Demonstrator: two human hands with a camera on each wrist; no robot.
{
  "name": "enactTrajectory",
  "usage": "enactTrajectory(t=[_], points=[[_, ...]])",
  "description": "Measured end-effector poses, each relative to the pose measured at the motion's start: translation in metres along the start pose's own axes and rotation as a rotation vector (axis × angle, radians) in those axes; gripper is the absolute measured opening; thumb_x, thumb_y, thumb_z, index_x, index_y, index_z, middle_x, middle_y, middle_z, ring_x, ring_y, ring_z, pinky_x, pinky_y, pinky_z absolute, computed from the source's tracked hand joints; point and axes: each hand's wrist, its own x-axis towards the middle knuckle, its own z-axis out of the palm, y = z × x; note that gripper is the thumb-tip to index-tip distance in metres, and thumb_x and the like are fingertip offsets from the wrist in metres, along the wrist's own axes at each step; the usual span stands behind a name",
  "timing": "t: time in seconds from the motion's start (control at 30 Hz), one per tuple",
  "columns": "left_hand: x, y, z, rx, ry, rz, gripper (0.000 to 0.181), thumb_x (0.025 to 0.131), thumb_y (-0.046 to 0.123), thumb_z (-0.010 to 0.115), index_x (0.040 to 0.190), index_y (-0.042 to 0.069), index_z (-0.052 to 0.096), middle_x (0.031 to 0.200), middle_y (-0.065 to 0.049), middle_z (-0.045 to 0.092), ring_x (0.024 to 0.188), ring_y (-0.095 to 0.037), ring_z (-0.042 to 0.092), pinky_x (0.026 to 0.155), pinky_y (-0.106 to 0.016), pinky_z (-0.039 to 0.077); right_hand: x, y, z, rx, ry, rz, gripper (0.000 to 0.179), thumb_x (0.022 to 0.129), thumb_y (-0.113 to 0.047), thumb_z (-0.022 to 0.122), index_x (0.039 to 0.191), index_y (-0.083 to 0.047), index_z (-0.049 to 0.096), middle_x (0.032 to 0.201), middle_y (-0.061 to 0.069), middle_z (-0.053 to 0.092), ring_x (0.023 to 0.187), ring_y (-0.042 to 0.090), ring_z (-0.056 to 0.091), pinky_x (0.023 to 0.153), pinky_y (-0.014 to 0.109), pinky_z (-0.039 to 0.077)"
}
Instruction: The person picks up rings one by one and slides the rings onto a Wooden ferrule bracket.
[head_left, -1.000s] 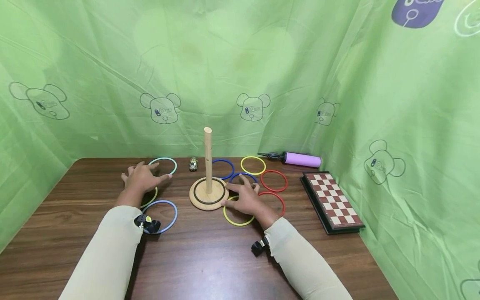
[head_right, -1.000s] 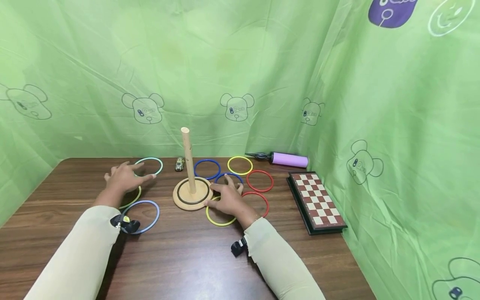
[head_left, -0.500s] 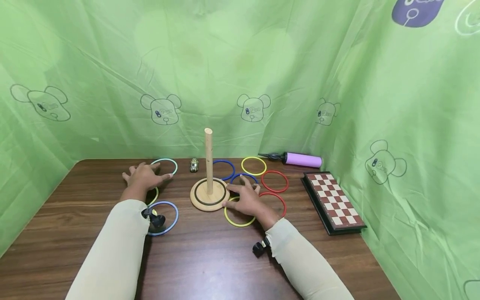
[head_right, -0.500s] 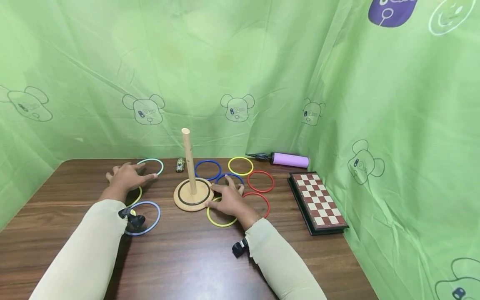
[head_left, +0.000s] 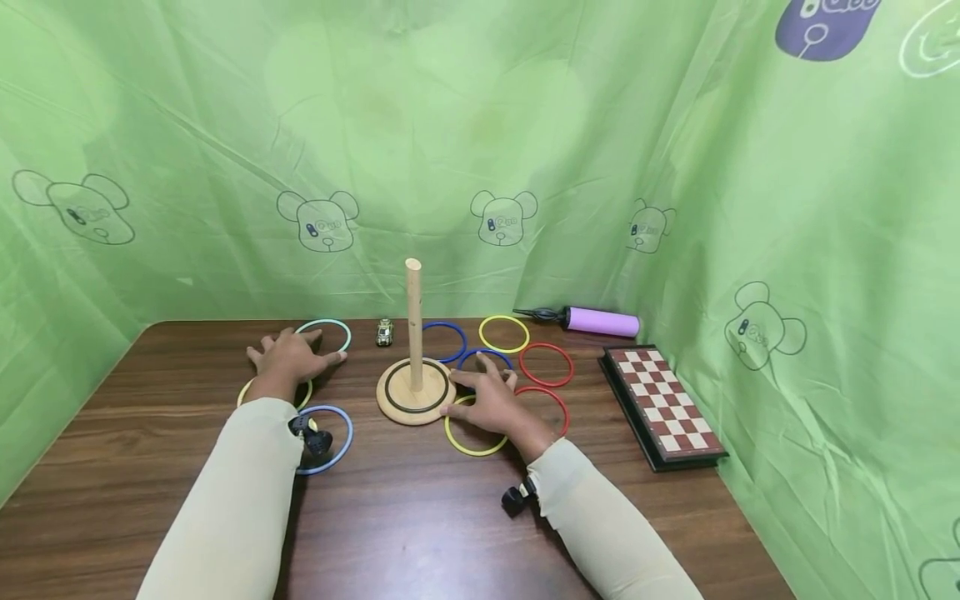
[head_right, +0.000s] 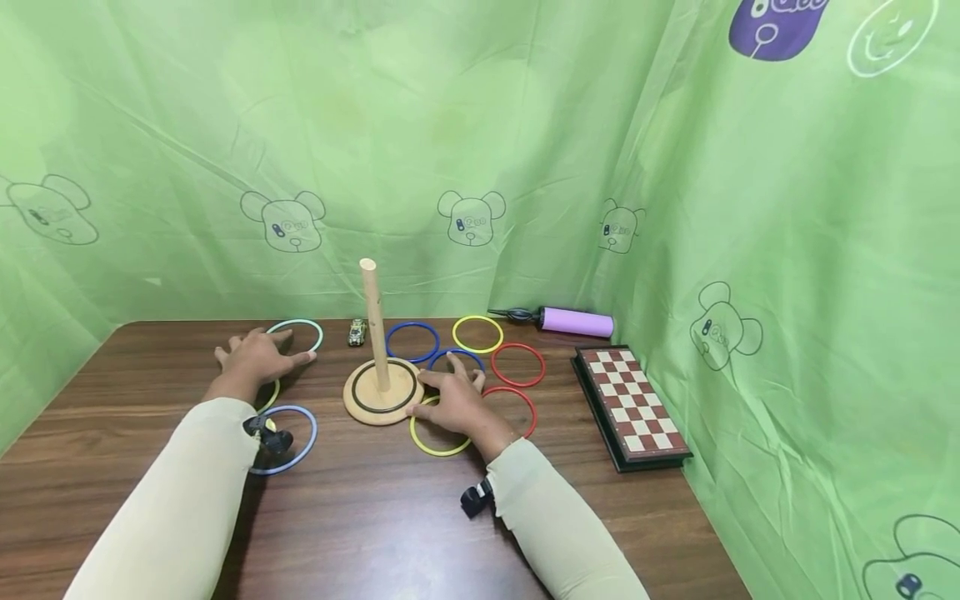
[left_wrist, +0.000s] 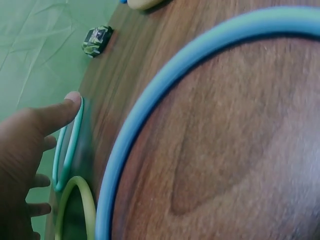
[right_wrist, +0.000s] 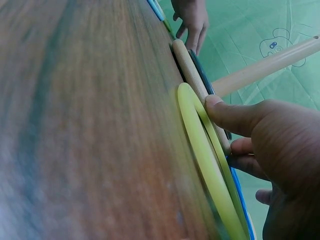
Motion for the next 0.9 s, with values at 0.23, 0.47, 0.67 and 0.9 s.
enactTrajectory(t=[0.23,0.47,0.67,0.9], points=[[0.002,-0.003,0.003,0.014,-0.019,0.015,0.094,0.101,0.071,0.061,0.17,0.012,0.038,0.172,-0.043,0.014,0.153,-0.079,0.005,0.115,-0.095,-0.007,0.001,0.001,0.001,-0.012,0.008,-0.002,0.07,0.092,-0.058,0.084,0.153,-0.029,0.066,0.155,0.002,0.067,0.169,0.044,0.02,0.122,0.081,0.012],[0.006,-0.011,0.01,-0.003,0.0,0.016,0.093,0.1,0.072,0.061,0.168,0.012,0.042,0.171,-0.043,0.016,0.153,-0.078,0.005,0.112,-0.097,-0.009,0.001,0.002,0.002,0.03,-0.009,-0.016,0.07,0.093,-0.054,0.085,0.155,-0.027,0.065,0.153,0.0,0.069,0.171,0.043,0.015,0.123,0.081,0.006],[0.008,-0.013,0.013,0.016,0.019,0.025,0.085,0.103,0.068,0.057,0.167,0.013,0.044,0.169,-0.043,0.021,0.151,-0.078,0.009,0.113,-0.097,-0.007,0.001,0.003,0.003,0.041,-0.005,-0.02,0.07,0.093,-0.054,0.085,0.155,-0.026,0.065,0.153,0.0,0.069,0.171,0.044,0.015,0.122,0.08,0.004],[0.007,-0.013,0.015,0.035,0.039,0.03,0.083,0.103,0.068,0.057,0.165,0.014,0.047,0.167,-0.042,0.025,0.15,-0.077,0.016,0.114,-0.096,-0.004,0.001,0.003,0.004,0.034,-0.006,-0.016,0.07,0.094,-0.054,0.085,0.155,-0.027,0.065,0.153,-0.001,0.069,0.171,0.043,0.015,0.123,0.08,0.004]])
